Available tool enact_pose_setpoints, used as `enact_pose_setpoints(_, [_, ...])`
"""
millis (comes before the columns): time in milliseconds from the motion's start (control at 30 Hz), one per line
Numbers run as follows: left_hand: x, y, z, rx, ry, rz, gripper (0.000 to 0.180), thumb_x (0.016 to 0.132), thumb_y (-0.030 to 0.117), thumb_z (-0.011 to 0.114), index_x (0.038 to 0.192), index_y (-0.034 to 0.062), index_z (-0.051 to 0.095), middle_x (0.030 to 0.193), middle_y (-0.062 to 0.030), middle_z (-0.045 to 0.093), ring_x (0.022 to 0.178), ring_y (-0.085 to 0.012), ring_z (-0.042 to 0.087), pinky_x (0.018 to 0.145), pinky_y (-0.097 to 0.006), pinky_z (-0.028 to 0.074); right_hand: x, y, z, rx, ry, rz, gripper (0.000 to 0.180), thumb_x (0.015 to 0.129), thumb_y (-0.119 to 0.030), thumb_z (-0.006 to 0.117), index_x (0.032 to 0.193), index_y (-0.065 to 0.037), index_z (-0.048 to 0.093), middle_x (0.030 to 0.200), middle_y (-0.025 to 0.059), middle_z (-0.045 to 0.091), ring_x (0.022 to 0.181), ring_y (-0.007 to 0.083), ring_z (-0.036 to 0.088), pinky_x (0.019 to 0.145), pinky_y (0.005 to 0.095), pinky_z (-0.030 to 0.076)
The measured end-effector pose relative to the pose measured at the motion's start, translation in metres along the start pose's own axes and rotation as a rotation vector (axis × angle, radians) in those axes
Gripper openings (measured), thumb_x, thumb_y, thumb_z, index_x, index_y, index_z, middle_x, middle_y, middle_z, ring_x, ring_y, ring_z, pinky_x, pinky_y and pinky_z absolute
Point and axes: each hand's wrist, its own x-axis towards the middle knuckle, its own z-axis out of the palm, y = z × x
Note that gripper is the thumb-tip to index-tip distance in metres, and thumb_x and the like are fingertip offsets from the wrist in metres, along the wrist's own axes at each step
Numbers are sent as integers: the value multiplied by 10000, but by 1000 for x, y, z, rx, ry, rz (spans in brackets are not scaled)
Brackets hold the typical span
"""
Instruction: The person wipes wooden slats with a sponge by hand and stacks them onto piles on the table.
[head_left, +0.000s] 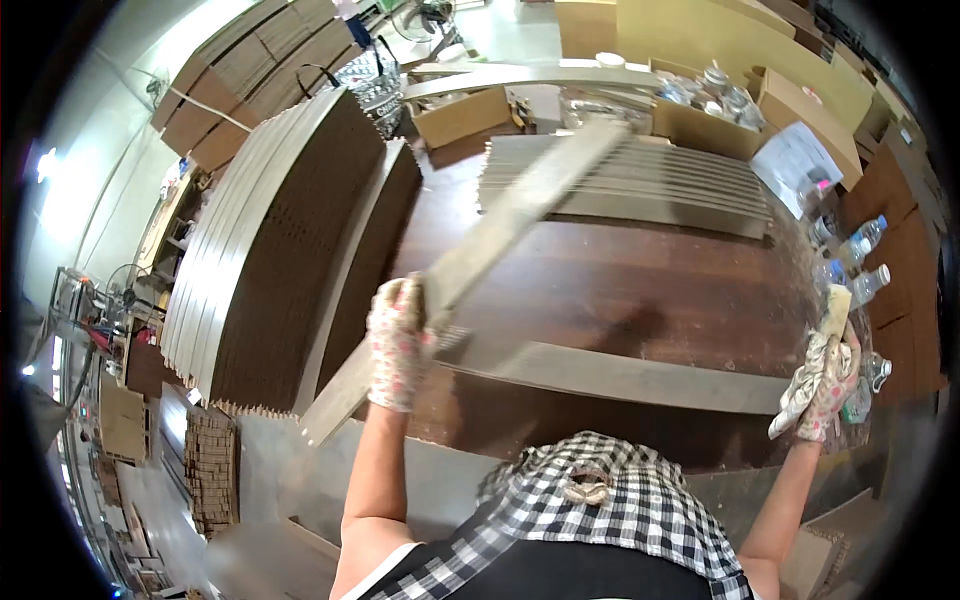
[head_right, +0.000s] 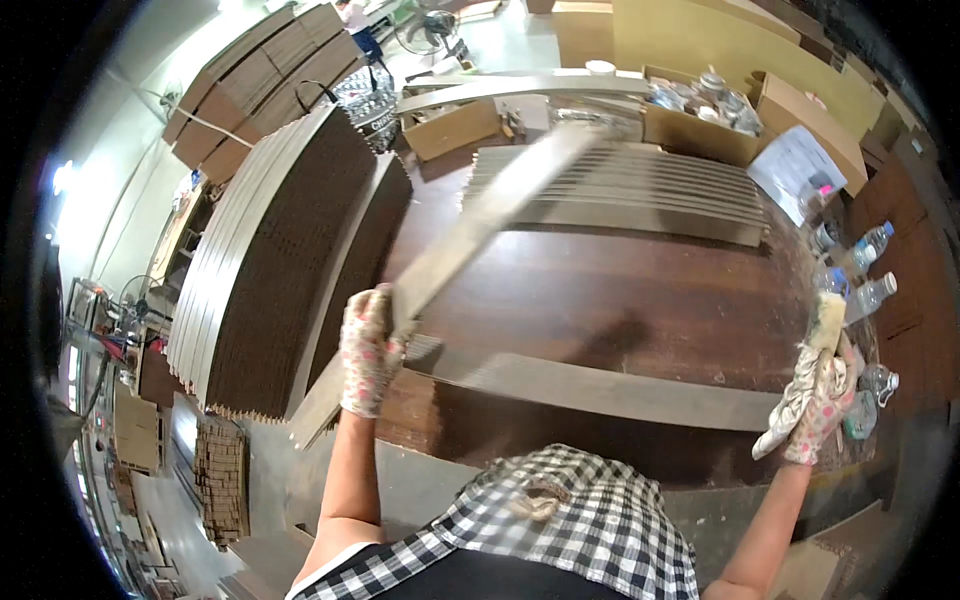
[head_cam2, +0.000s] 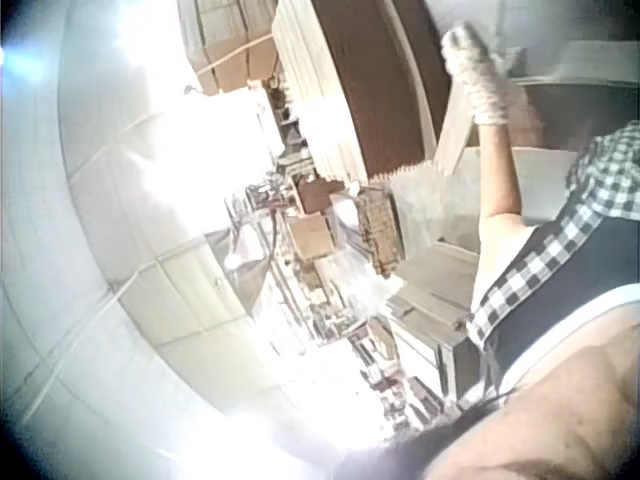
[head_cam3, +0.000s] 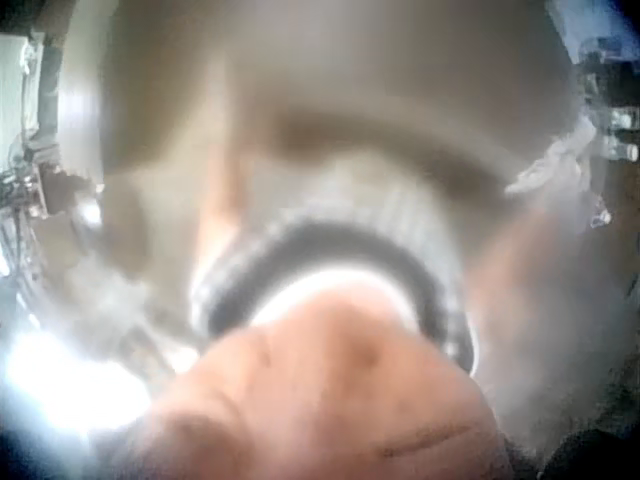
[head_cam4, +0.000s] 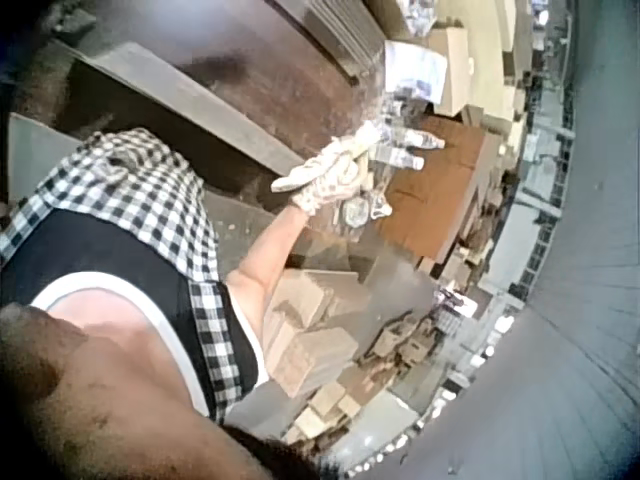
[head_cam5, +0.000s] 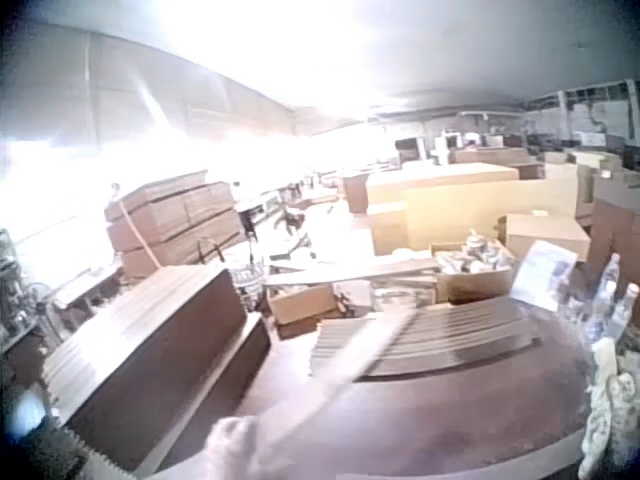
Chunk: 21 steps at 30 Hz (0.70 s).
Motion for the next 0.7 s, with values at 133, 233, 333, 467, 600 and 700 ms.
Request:
enact_pose_setpoints(133, [6,-77,-16,326,53,-269,579,780,368,778,1233,54,598,1158,-170,581,1053,-363,586,872,-471,497,-1,-10,22,-62,-34,2,337,965,-68,614,1293,-17,553,1052,88,668,791,111,639,637,218,526])
enact_pose_setpoints(233, [21,-113,-8,426,-8,-467,550,828,387,749,1245,56,609,1175,-167,583,1074,-346,589,879,-456,504,-2,-19,35,-108,-92,94,355,958,-61,621,1301,-4,546,1118,96,653,880,120,645,718,231,540])
enact_pose_setpoints(333, [35,-143,10,536,-61,-528,522,849,421,717,1223,71,620,1161,-167,588,1069,-353,591,876,-456,513,-6,-17,38,-141,-84,125,345,957,-75,626,1286,6,560,1158,100,640,961,134,637,818,262,533])
enact_pose_setpoints(467, [47,-173,48,730,-173,-590,519,842,477,700,1205,112,635,1162,-153,588,1095,-353,577,875,-473,518,-8,8,44,-310,-40,14,338,960,-104,625,1269,25,579,1192,114,631,1006,168,628,882,300,519])
enact_pose_setpoints(600, [51,-179,59,719,-139,-580,487,839,440,713,1188,107,648,1183,-147,578,1103,-359,571,884,-475,516,-12,15,37,-278,-61,-54,343,959,-106,624,1273,25,578,1181,114,638,1000,169,631,868,304,525])
enact_pose_setpoints(700, [54,-177,56,688,-104,-515,449,840,388,723,1173,95,656,1197,-135,577,1099,-366,570,886,-477,517,-15,18,40,-206,-70,11,362,966,-113,615,1295,26,556,1163,112,642,988,165,633,857,301,528])
